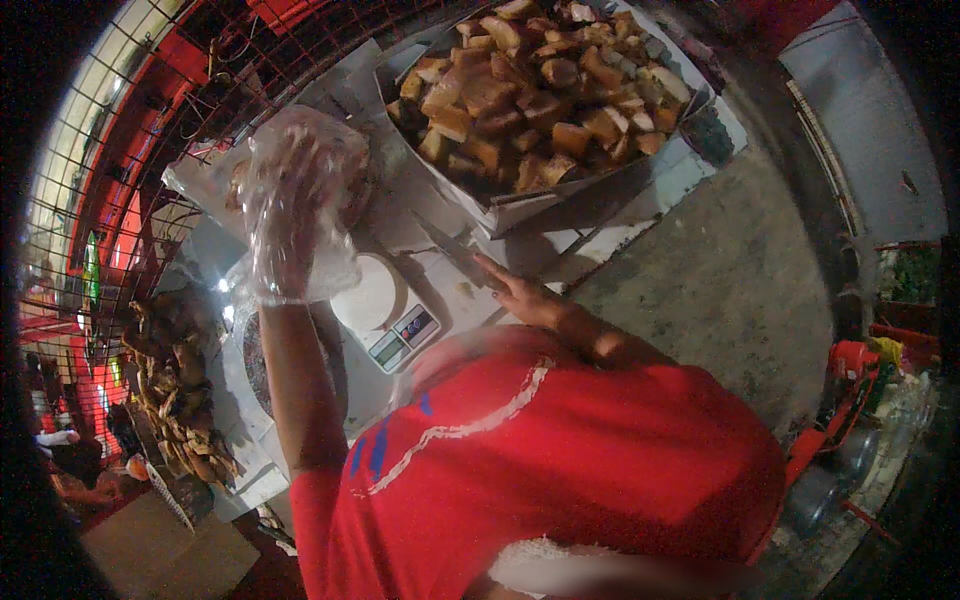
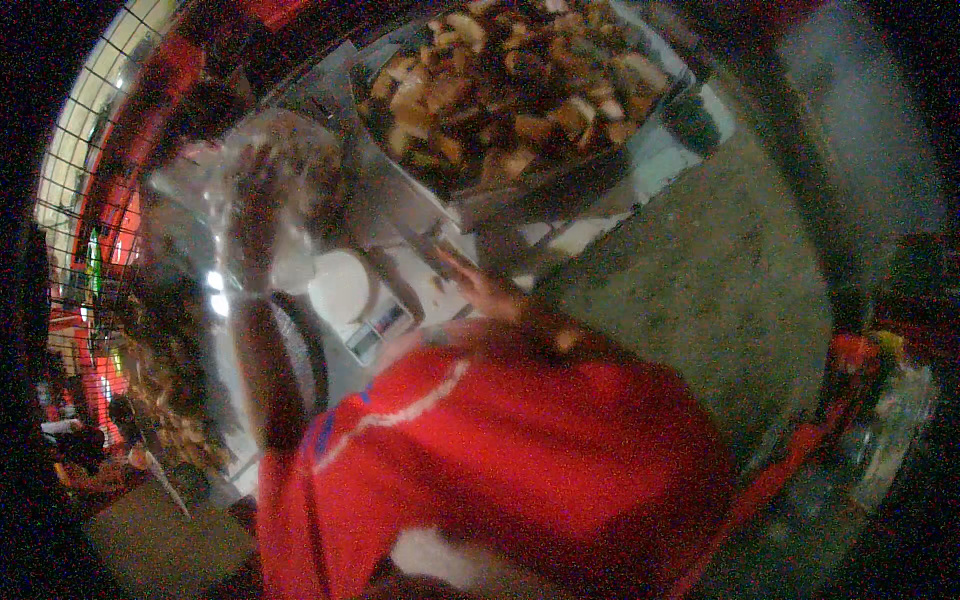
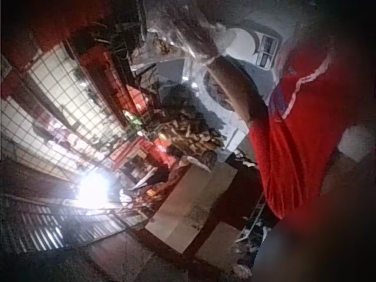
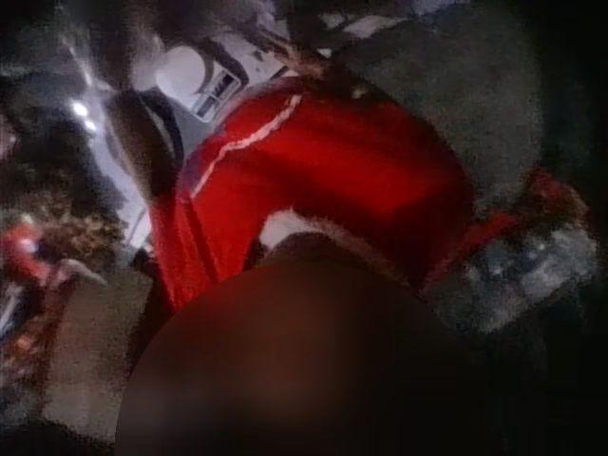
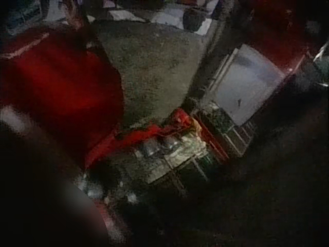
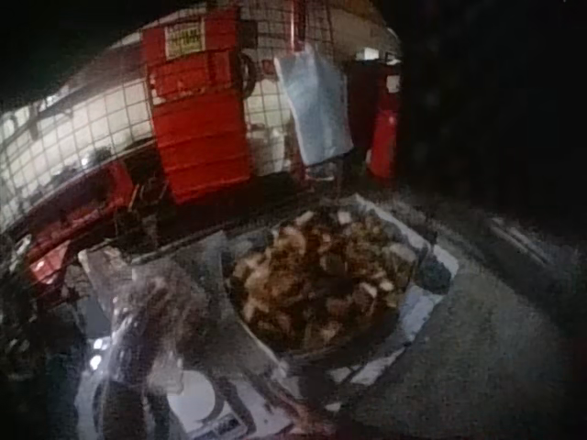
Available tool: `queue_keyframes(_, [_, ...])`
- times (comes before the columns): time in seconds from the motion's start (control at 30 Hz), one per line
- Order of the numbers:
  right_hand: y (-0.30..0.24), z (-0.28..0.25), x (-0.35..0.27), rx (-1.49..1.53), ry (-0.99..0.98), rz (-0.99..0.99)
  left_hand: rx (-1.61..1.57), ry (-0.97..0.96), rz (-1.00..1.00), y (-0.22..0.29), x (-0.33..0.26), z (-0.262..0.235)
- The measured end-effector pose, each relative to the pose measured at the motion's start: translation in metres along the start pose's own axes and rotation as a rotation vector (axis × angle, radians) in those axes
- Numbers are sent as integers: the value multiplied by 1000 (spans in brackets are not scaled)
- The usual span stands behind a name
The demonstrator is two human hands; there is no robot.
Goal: The person cuts pieces of cooked meat on a wooden chopping board using a knife. They weigh the cut pieces on a digital scale and place them into a plastic bag. The process is repeated multiple times.
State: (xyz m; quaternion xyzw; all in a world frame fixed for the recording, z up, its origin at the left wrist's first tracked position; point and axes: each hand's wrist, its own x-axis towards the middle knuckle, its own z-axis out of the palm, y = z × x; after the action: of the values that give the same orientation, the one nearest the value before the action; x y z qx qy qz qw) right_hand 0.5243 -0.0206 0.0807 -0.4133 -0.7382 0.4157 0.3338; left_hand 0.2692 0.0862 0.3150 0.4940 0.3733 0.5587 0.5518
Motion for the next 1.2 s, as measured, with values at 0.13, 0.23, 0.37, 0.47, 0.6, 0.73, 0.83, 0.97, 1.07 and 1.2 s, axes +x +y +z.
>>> queue_keyframes(0.13, [-8,-9,-1,39,-136,146,194,192,-41,-15,-63,-50])
queue_keyframes(0.23, [-18,-15,8,47,-247,227,415,245,-2,-23,-132,-126])
queue_keyframes(0.37, [-30,-12,33,-32,-350,209,1318,491,123,-41,-241,-240])
queue_keyframes(0.47, [-39,-2,54,-112,-463,190,1747,640,-396,-61,-318,-289])
queue_keyframes(0.6, [-55,13,71,-151,-598,220,1584,713,-610,-99,-379,-296])
queue_keyframes(0.73, [-62,19,63,-155,-612,169,1465,878,-261,-116,-392,-281])
queue_keyframes(0.83, [-59,17,46,-162,-570,152,1497,780,-28,-107,-382,-280])
queue_keyframes(0.97, [-56,12,13,-64,-242,-202,1487,824,-38,-92,-355,-282])
queue_keyframes(1.07, [-62,-1,-19,-81,-227,39,1063,900,25,-86,-326,-279])
queue_keyframes(1.2, [-79,-3,-47,-149,-58,47,947,766,368,-74,-278,-273])
